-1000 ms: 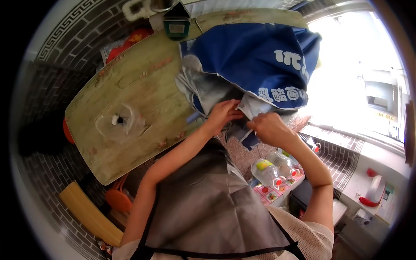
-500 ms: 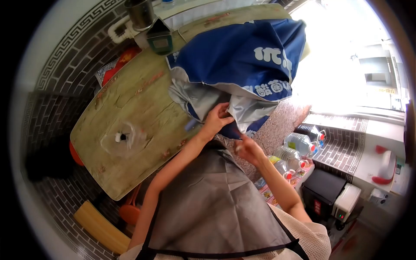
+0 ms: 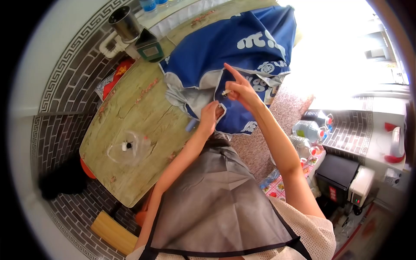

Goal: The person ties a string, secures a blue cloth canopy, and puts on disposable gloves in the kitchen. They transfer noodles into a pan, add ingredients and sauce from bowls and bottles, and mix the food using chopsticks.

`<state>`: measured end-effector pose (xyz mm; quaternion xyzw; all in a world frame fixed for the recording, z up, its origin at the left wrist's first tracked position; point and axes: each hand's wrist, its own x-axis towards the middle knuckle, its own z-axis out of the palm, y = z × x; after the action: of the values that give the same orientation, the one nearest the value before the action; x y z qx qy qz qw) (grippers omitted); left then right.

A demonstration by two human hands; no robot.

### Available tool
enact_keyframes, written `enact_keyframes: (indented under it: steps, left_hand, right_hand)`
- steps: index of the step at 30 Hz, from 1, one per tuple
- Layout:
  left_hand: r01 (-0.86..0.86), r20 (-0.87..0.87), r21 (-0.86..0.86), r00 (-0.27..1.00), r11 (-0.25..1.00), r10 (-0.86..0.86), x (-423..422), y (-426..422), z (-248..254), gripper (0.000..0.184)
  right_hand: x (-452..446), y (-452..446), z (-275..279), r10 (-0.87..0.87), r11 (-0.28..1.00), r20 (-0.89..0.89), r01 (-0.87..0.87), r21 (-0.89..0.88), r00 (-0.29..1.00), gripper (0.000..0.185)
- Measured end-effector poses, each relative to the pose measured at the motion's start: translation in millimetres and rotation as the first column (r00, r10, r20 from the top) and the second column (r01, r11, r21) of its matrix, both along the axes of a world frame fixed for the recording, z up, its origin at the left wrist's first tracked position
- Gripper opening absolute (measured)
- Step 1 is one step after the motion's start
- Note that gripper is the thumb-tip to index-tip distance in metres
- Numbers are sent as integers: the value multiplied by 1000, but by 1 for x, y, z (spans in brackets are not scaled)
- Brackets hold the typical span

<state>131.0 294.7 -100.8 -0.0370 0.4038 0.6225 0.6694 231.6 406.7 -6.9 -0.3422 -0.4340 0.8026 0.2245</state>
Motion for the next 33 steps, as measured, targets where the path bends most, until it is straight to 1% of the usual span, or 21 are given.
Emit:
enact_keyframes:
  steps: [1,3,6,8,10,11,12,14,15,16,18,19,20,22,23,24,26,27,28,30,33]
  left_hand:
    - [-2,-1,-1,1000,1000,2,-2,-1,-1,9]
    - [24,14,99,1000,995,-25,-5,-3,-9,9]
    - [36,24,168,999,985,-40,-7,-4,-19,9]
    - [37,5,164,999,986,-38,-5,-4,-26,9]
    - [34,-12,159,999,987,-32,-3,-3,-31,9]
    - [50,-49,141,998,989,-44,-2,-3,-33,10]
    - [64,-86,121,995,991,-54,-1,-2,-34,13]
    - [65,-121,84,991,994,-54,-1,-2,-38,12]
    - [80,-153,43,986,996,-72,-2,-4,-39,13]
    - [62,-154,39,987,997,-55,-5,-5,-41,13]
    - [178,-210,-7,962,984,-176,-11,-3,-47,22]
    - [172,-185,14,968,985,-167,-14,-5,-49,26]
    - [157,-185,12,971,987,-152,-18,-6,-51,26]
    - [146,-208,-36,967,989,-150,-29,-12,-56,27]
    - [109,-245,-72,962,991,-123,-34,-14,-52,28]
    - [92,-245,-75,964,993,-108,-40,-17,-50,28]
    - [-57,-76,-8,996,998,56,-51,-23,-46,30]
    - [-101,-30,2,994,995,101,-54,-23,-43,29]
    - [-114,-30,0,993,993,114,-56,-22,-40,29]
    - [-201,71,12,977,980,199,-59,-21,-35,26]
    - [-209,78,-16,975,978,209,-64,-17,-28,23]
  right_hand:
    - [-2,0,1,8,1000,5,-8,19,1000,71]
    - [-1,-1,3,16,999,5,-17,30,1000,72]
    - [5,-2,4,14,999,-1,-14,52,1000,71]
    - [8,-4,9,6,998,-6,-6,59,1000,70]
    - [9,-5,20,-14,995,28,11,104,1000,63]
    - [10,-4,24,-16,993,40,11,114,999,45]
    - [9,-4,27,-3,993,41,-1,115,999,45]
    - [1,-3,36,-2,958,244,-68,278,970,26]
    - [-3,0,37,21,941,268,-110,319,963,14]
    - [-9,0,33,40,941,268,-126,315,963,14]
    - [-29,0,22,47,845,472,-287,451,880,13]
    - [-38,-6,17,-38,742,569,-358,567,821,15]
    - [-48,-13,20,-63,688,616,-413,597,786,14]
    - [-58,-16,-8,-143,526,562,-418,740,815,11]
    - [-59,-16,-28,-178,468,548,-419,778,817,12]
    - [-61,-18,-38,-163,463,548,-427,777,820,12]
    - [-65,-27,-56,-243,276,460,-394,877,854,14]
    - [-68,-31,-61,-214,204,400,-360,910,891,14]
    - [-70,-34,-69,-201,201,400,-362,910,894,14]
    - [-74,-38,-79,-176,80,345,-336,939,922,15]
    - [-75,-38,-83,-140,70,333,-326,943,932,16]
